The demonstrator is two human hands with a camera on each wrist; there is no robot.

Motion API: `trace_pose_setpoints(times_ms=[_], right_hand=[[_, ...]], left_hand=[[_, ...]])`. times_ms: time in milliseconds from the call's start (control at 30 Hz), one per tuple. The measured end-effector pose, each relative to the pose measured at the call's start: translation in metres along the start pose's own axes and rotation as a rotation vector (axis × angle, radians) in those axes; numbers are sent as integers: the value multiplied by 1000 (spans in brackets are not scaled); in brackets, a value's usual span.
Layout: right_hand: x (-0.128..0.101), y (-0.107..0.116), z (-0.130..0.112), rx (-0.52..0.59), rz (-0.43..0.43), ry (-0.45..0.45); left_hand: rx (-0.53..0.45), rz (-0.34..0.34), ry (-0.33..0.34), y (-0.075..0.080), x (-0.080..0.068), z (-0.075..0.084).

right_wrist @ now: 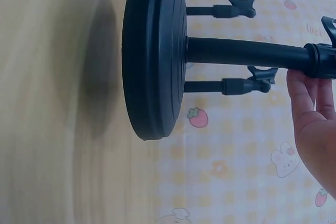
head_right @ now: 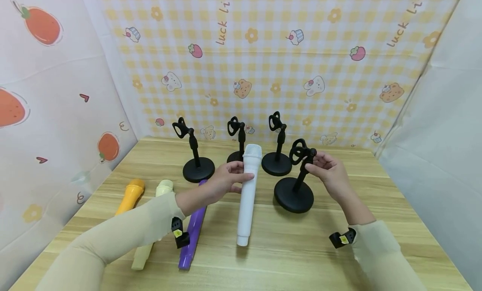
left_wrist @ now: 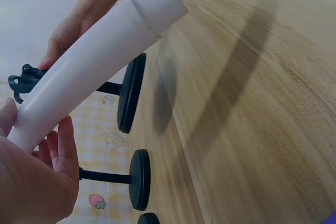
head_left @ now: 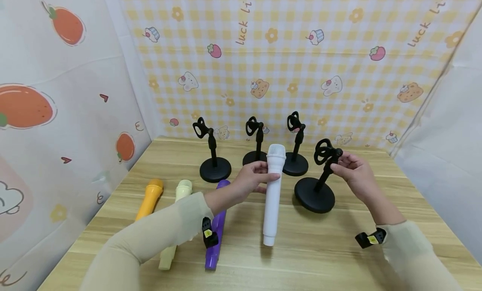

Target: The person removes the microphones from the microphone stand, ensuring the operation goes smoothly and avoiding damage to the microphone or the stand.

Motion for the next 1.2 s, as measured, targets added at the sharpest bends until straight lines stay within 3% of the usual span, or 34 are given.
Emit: trace_pose_setpoints(times_ms=[600, 1200], right_hand=[[26, 24, -19, 238, 27, 73], [51, 51, -22, 265, 144, 51]], left_hand=[[16, 40, 93, 10, -13, -26], [3, 83, 156, 12, -18, -49]])
Point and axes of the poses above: each hand's wrist, its own x-axis towards the middle knuckle, its own y-axis out of the back of the hand, z = x × y, the point moved 8 cm from there along x, towards the middle knuckle, and after that the axes turned 1 degree about -z, right-handed, at the moved point
